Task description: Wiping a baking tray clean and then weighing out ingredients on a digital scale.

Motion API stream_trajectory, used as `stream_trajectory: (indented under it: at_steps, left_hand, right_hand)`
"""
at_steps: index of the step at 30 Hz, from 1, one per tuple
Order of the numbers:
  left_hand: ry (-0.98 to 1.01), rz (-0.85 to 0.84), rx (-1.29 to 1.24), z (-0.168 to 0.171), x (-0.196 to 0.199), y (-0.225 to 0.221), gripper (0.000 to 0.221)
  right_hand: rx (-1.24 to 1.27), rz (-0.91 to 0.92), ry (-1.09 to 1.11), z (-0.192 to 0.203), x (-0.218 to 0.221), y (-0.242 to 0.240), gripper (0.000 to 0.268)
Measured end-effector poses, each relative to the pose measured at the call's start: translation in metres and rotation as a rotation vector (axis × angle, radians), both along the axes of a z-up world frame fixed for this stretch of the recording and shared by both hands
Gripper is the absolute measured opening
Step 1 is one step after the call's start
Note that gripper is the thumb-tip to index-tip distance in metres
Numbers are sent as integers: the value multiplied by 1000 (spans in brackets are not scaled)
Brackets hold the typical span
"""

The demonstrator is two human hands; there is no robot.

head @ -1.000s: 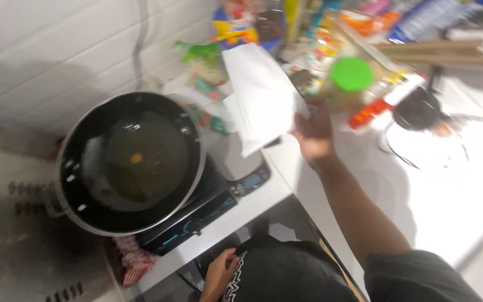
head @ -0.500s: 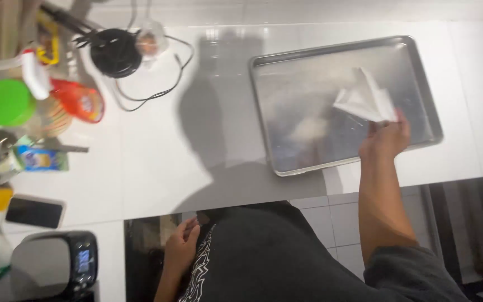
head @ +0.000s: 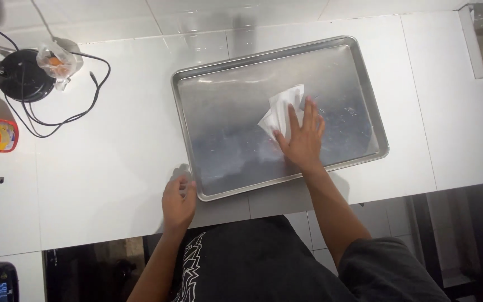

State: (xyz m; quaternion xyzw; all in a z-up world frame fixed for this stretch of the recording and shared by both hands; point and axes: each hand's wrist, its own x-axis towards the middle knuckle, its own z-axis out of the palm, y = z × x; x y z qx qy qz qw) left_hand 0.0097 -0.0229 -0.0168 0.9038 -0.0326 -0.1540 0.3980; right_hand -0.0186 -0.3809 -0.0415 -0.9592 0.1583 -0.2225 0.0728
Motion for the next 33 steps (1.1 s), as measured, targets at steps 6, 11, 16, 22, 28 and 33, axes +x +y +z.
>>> stream_trajectory:
  at_steps: [6, 11, 16, 22, 28, 33]
  left_hand:
    - [-96, -8, 255, -27, 14, -49, 48]
    - [-709, -5, 470, -69, 10, -43, 28]
    - [-672, -25, 500, -74, 16, -44, 30]
    - [-667, -18, 642, -80, 19, -47, 34]
    - [-640, -28, 521, -83, 23, -44, 32]
    - [-671, 5, 507, -89, 22, -39, 33]
  right_hand:
    - [167, 216, 330, -36, 41, -22, 96]
    - [34, -2, 505, -40, 38, -113, 83]
    - [125, -250, 516, -55, 75, -196, 91]
    - [115, -269, 575, -46, 169, -102, 102]
    - [182, -93, 491, -14, 204, 49, 118]
    - [200, 124, 548, -26, 216, 125, 118]
